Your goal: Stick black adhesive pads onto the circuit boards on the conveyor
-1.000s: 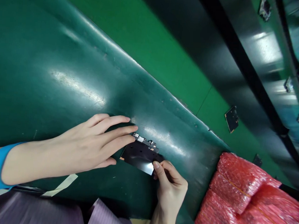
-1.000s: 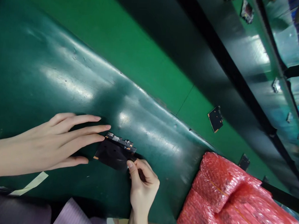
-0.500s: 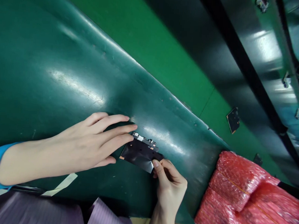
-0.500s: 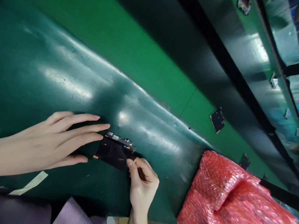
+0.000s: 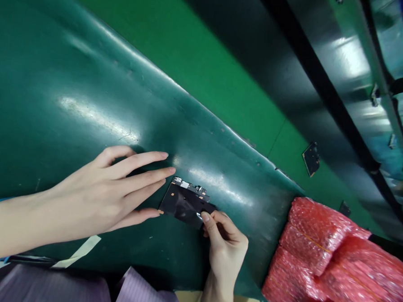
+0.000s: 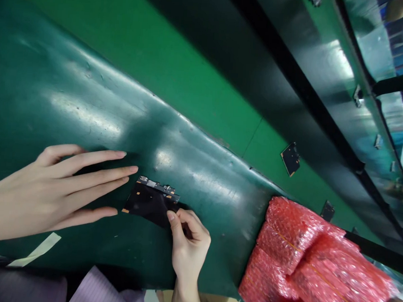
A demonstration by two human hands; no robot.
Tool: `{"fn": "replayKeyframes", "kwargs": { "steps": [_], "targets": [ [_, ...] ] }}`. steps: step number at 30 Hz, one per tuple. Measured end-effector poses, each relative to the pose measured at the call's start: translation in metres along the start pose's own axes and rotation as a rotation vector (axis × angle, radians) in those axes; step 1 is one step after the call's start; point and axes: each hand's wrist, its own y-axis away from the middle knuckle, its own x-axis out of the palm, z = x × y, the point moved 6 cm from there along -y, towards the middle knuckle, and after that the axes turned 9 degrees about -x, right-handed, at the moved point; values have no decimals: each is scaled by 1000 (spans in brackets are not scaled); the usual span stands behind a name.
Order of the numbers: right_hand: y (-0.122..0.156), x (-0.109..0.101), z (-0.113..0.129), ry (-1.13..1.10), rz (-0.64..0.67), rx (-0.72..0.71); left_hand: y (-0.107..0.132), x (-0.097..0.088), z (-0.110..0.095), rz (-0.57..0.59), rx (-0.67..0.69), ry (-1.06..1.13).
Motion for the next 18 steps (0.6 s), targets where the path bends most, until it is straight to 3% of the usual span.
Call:
{"fn": "replayKeyframes", "kwargs": {
  "steps": [13, 18],
  "targets": [
    [-2, 4, 6, 18, 11, -20, 11, 13, -17, 27, 58, 65],
    [-3, 9, 6, 29, 34, -54, 10, 11, -20, -28, 63, -2]
  ]
}}
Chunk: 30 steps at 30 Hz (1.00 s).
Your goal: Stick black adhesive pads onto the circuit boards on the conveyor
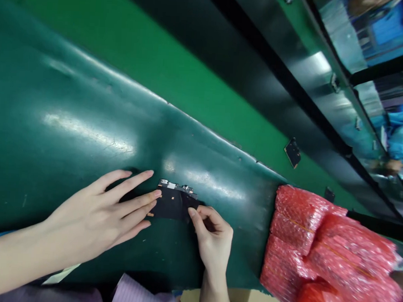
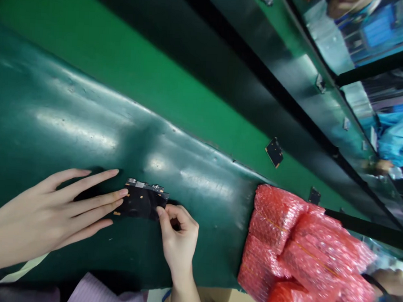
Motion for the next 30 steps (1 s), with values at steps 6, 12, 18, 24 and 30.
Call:
{"fn": "replayKeyframes", "kwargs": {
  "steps": [6, 12, 18, 24, 30],
  "targets": [
    [1, 7, 11, 190, -21, -175, 9, 9, -6, -3, 177, -121],
    [5, 20, 23, 610, -76, -253, 8, 14, -12, -20, 277, -147],
    [-15, 23, 48, 844, 176, 64, -2, 18, -17, -144, 428, -118],
    [-30, 21, 65, 948, 273, 191, -4, 26, -14, -106, 441, -34],
    [-37, 5, 63, 1048, 285, 214, -3, 30, -11, -102, 474, -103]
  ]
}}
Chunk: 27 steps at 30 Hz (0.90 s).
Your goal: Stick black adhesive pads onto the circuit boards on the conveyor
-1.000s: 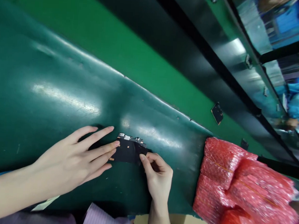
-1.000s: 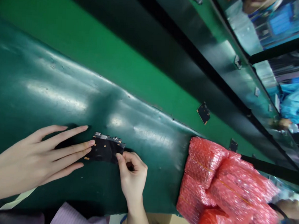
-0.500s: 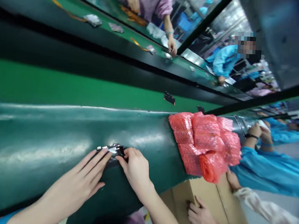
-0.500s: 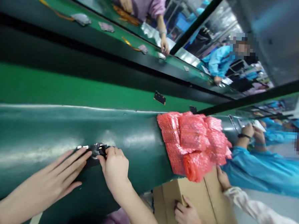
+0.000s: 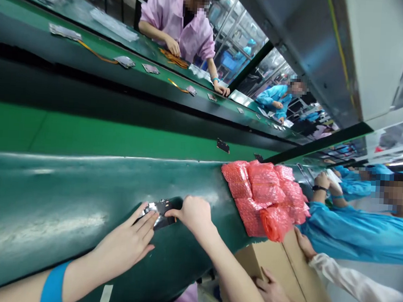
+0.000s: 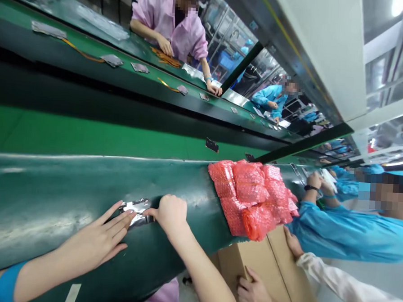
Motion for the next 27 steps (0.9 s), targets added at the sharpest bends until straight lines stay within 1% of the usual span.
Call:
{"fn": "replayKeyframes", "kwargs": {
  "steps": [1, 2, 3, 4, 5, 6, 7, 8, 9, 10, 11, 13, 15, 17, 18, 19, 21, 23, 24, 25, 26, 27],
  "targets": [
    [3, 2, -5, 7, -14, 18, 1, 1, 1, 3, -2, 1],
    [8, 4, -10, 3, -57, 29, 1, 1, 1, 5, -9, 5],
    [14, 8, -11, -11, -135, 11, 1, 1, 2, 7, -18, 14],
    [22, 14, -9, -27, -235, -43, 0, 0, 4, 6, -31, 27],
    [30, 20, -3, -43, -365, -149, 0, -2, 5, -1, -44, 45],
    [39, 30, 8, -40, -469, -313, -1, -4, 6, -5, -52, 64],
    [48, 44, 21, -20, -509, -492, -3, -6, 7, -7, -53, 79],
    [54, 59, 32, -3, -511, -628, -4, -8, 7, -8, -53, 89],
    [58, 73, 39, 3, -489, -706, -5, -10, 8, -5, -49, 94],
    [58, 85, 43, 0, -453, -748, -7, -12, 8, 3, -46, 95],
    [57, 93, 43, -11, -419, -757, -7, -13, 8, 17, -41, 95],
    [50, 99, 34, -32, -375, -733, -7, -12, 10, 44, -47, 100],
    [45, 92, 14, -23, -392, -661, -4, -10, 11, 73, -48, 114],
    [43, 81, -8, 10, -453, -550, 0, -6, 13, 110, -41, 124],
    [45, 77, -14, 25, -481, -520, 2, -4, 14, 132, -38, 127],
    [49, 77, -15, 34, -494, -531, 3, -3, 15, 156, -39, 128],
    [56, 86, -2, 30, -473, -669, 3, -4, 15, 199, -52, 147],
    [60, 103, 14, 22, -435, -834, 2, -12, 15, 227, -50, 187],
    [56, 110, 17, 24, -428, -882, 1, -19, 17, 235, -49, 202],
    [45, 113, 14, 27, -435, -890, 2, -27, 22, 240, -58, 205],
    [27, 110, 7, 28, -444, -864, 4, -36, 31, 252, -102, 179],
    [1, 102, -1, 20, -454, -814, 10, -47, 46, 269, -191, 124]
  ]
}}
